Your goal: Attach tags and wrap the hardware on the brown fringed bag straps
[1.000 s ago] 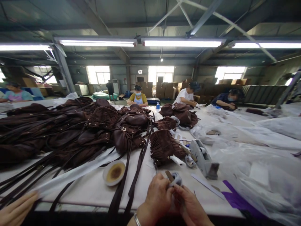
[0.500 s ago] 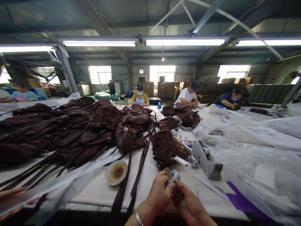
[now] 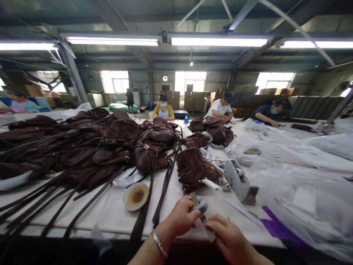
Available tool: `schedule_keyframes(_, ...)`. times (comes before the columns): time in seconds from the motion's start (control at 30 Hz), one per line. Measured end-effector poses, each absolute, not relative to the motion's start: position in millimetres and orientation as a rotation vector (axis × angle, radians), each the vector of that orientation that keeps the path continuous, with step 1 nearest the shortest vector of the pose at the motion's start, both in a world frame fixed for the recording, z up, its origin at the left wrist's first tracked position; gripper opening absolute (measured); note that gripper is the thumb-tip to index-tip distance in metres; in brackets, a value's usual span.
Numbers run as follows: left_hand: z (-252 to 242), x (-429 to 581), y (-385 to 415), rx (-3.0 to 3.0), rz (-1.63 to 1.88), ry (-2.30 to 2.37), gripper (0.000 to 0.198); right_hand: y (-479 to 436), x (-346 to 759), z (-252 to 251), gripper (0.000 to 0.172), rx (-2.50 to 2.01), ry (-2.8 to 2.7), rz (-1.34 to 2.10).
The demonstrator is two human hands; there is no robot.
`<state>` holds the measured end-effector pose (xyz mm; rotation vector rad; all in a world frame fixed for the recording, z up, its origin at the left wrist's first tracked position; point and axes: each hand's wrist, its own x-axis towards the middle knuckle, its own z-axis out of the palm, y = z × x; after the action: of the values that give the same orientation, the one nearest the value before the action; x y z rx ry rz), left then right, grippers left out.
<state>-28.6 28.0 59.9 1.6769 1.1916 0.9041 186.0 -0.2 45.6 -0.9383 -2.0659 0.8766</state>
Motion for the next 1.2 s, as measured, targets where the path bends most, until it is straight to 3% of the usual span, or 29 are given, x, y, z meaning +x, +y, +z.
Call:
schedule_keyframes(0.17, 65, -23, 20, 1.887, 0.891, 1.086, 0.018, 32, 166, 71, 0.020, -0.977, -2.128, 0.643)
schedule_keyframes(0.4, 61, -30, 14, 1.850, 0.858, 1.047, 0.016, 41, 156, 44, 0.025, -1.096, -1.704, 1.223)
schedule_keyframes(0.67, 53, -19, 11, 1.762, 0.828, 1.247, 0.019, 36, 157, 31, 0.028, -1.134, -1.424, 1.305)
schedule_keyframes(0.73, 54, -18, 11, 1.787, 0.775, 1.252, 0.019, 37, 159, 37, 0.031, -1.175, -1.569, 1.198)
schedule_keyframes(0.83, 56, -19, 12, 1.796, 0.751, 1.277, 0.019, 41, 165, 52, 0.011, -1.137, -1.951, 0.918)
schedule_keyframes(1.07, 50, -19, 15, 1.756, 0.803, 1.260, 0.018, 39, 169, 70, 0.026, -0.701, -2.486, -0.082)
schedule_keyframes(1.2, 48, -18, 16, 1.810, 0.814, 1.298, 0.033, 32, 171, 65, 0.024, -0.598, -2.599, -0.221)
